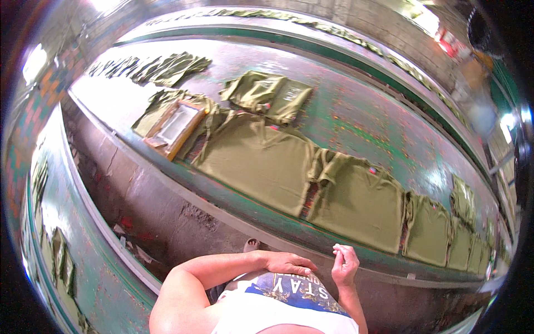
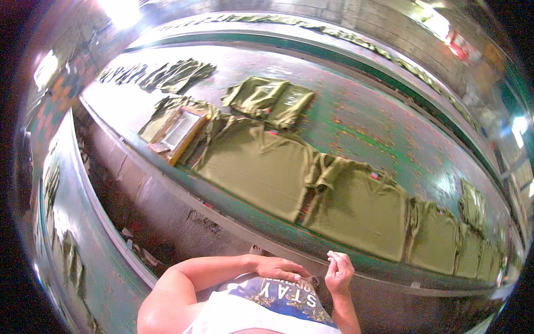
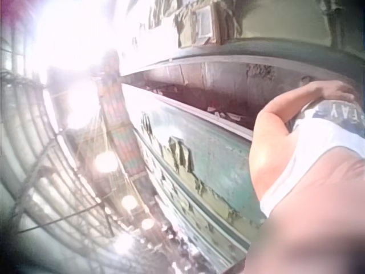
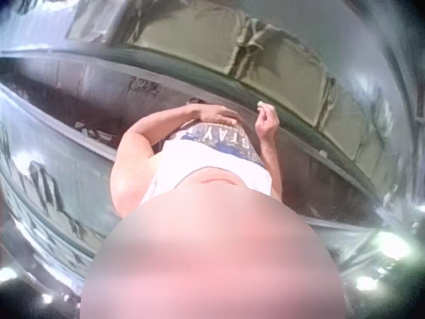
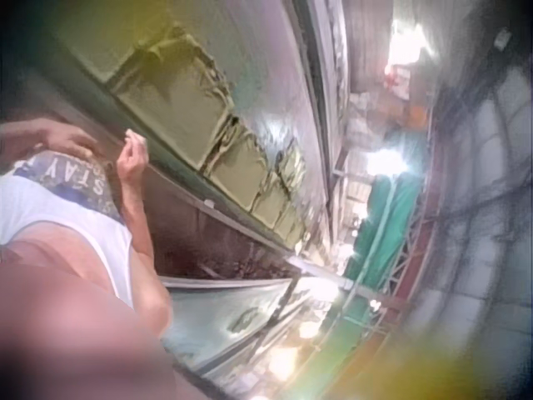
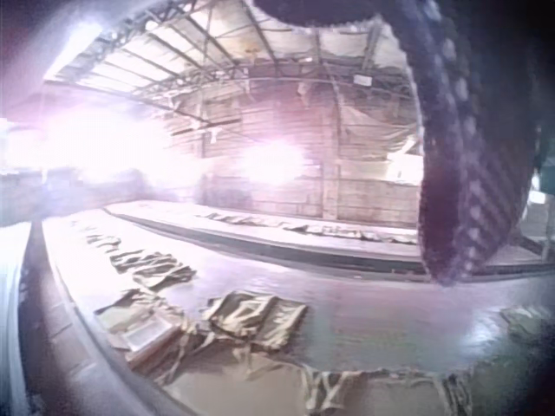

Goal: The person uses a squeegee to press white ink through a screen-printing frame onto olive green t-shirts laid out on a long green table. They repeatedly align the frame, apply ink, and pull the squeegee across each shirt, then move to the next shirt down the line.

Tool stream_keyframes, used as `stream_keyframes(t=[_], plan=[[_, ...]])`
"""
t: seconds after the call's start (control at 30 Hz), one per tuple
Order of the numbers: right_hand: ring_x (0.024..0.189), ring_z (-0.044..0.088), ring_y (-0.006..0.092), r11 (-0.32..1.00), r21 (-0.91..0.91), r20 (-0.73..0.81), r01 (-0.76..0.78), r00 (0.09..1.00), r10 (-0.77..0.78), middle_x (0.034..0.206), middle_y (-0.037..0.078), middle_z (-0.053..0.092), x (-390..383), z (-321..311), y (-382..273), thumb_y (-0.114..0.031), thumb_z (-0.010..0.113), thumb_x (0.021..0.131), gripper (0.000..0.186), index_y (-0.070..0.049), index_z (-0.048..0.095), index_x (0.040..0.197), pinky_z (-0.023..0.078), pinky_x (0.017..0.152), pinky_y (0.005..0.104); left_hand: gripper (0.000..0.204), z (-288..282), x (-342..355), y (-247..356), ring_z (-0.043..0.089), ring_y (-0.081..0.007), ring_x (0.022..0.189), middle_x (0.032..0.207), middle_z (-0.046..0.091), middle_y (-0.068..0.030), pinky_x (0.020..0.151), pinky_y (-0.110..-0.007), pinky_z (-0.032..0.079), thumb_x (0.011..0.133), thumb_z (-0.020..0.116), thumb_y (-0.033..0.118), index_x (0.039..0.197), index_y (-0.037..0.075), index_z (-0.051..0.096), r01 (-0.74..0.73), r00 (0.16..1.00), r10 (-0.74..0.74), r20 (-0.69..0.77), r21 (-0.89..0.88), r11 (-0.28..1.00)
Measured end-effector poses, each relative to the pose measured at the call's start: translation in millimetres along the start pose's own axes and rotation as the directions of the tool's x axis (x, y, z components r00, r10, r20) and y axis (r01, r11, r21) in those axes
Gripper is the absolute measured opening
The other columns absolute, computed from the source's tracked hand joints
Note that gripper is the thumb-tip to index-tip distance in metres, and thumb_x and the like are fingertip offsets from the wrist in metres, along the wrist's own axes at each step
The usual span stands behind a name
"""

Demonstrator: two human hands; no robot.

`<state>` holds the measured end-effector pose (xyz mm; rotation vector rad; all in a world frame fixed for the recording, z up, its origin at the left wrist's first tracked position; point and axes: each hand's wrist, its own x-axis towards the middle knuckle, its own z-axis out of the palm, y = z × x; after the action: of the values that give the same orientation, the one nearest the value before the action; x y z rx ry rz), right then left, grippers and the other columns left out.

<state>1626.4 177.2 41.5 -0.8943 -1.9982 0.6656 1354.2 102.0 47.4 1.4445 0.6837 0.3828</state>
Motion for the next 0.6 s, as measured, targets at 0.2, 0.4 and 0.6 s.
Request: stream_keyframes(t=[0.2, 0.4, 0.6], plan=[[0.09, 0.078, 0.0364, 0.973, -0.001, 0.23, 0.23, 0.947, -0.224, 0.103, 0.018, 0.079, 45, 105, -68, 0.011, 0.07, 0.092, 0.024, -0.001, 0.079, 0.111, 0.064, 0.08, 0.0448, 0.081, -34, -89, -22, 0.053, -0.0371, 0.156, 0.167, 0.057, -0.0237, 0.131, -0.047, 0.04, 0.117, 0.046, 0.066, 0.169, 0.004, 0.048, 0.03, 0.997, -0.034, -0.074, -0.053, 0.998], [0.092, 0.078, 0.0382, 0.97, 0.02, 0.312, 0.243, 0.92, -0.237, 0.101, 0.018, 0.079, 58, 140, -95, 0.013, 0.071, 0.085, 0.028, -0.001, 0.079, 0.108, 0.064, 0.081, 0.0466, 0.082, -48, -134, -31, 0.055, -0.0383, 0.155, 0.164, 0.059, -0.0242, 0.129, -0.047, 0.042, 0.116, 0.047, 0.067, 0.168, 0.004, 0.05, 0.046, 0.984, -0.055, -0.17, -0.056, 0.997], [0.092, 0.078, 0.0367, 0.962, 0.041, 0.328, 0.271, 0.906, -0.269, 0.1, 0.017, 0.079, 78, 153, -90, 0.013, 0.07, 0.085, 0.027, -0.002, 0.08, 0.106, 0.064, 0.082, 0.0452, 0.08, -55, -162, -31, 0.057, -0.0374, 0.153, 0.163, 0.061, -0.0227, 0.127, -0.048, 0.045, 0.116, 0.049, 0.067, 0.166, 0.005, 0.053, 0.059, 0.933, -0.075, -0.351, -0.054, 0.997]])
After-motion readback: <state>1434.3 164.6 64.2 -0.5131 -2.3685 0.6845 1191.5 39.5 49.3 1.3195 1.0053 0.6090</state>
